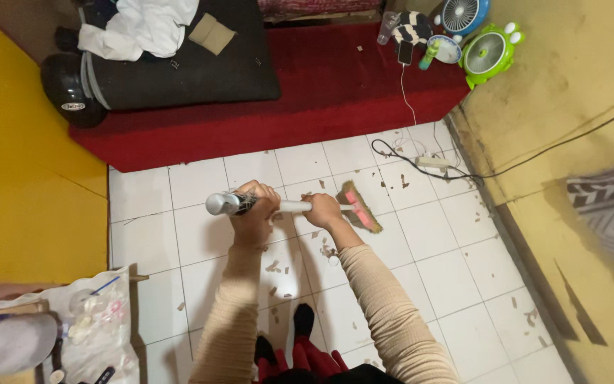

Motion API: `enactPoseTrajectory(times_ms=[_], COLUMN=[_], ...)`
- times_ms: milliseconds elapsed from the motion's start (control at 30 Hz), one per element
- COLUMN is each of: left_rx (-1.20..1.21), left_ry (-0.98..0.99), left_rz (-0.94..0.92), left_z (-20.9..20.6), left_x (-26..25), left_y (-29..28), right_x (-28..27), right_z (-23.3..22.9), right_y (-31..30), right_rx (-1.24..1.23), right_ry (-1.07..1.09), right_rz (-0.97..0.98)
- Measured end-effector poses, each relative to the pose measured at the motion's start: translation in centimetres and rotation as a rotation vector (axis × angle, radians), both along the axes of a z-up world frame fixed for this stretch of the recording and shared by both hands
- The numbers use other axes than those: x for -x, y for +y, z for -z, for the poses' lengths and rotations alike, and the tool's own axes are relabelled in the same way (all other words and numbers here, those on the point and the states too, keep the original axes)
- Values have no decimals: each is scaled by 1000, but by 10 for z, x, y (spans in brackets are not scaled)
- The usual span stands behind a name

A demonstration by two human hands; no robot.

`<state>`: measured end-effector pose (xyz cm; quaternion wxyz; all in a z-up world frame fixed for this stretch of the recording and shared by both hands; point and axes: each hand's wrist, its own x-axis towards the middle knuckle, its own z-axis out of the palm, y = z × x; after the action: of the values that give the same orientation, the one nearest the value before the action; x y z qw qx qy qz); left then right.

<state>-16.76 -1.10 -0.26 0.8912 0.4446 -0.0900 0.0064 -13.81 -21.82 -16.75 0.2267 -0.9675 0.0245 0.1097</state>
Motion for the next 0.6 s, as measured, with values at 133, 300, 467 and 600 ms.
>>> enactPoseTrajectory(times_ms=[133, 300, 467, 600], left_rx=[-193, -222, -218, -190], left_ry=[-100, -176, -101, -72], left_rz=[58, 44, 6, -14], left_z=[32, 55, 53, 45], left_x=[-18, -24, -27, -23], left_y=[-16, -36, -37, -35], right_x=[-18, -19, -26, -21], right_z=[32, 58, 60, 62], right_y=[-25, -32, -28, -26], right_rx=[15, -104, -64, -100], right_ry=[-5, 23, 3, -42], right_rz=[7, 98, 44, 42])
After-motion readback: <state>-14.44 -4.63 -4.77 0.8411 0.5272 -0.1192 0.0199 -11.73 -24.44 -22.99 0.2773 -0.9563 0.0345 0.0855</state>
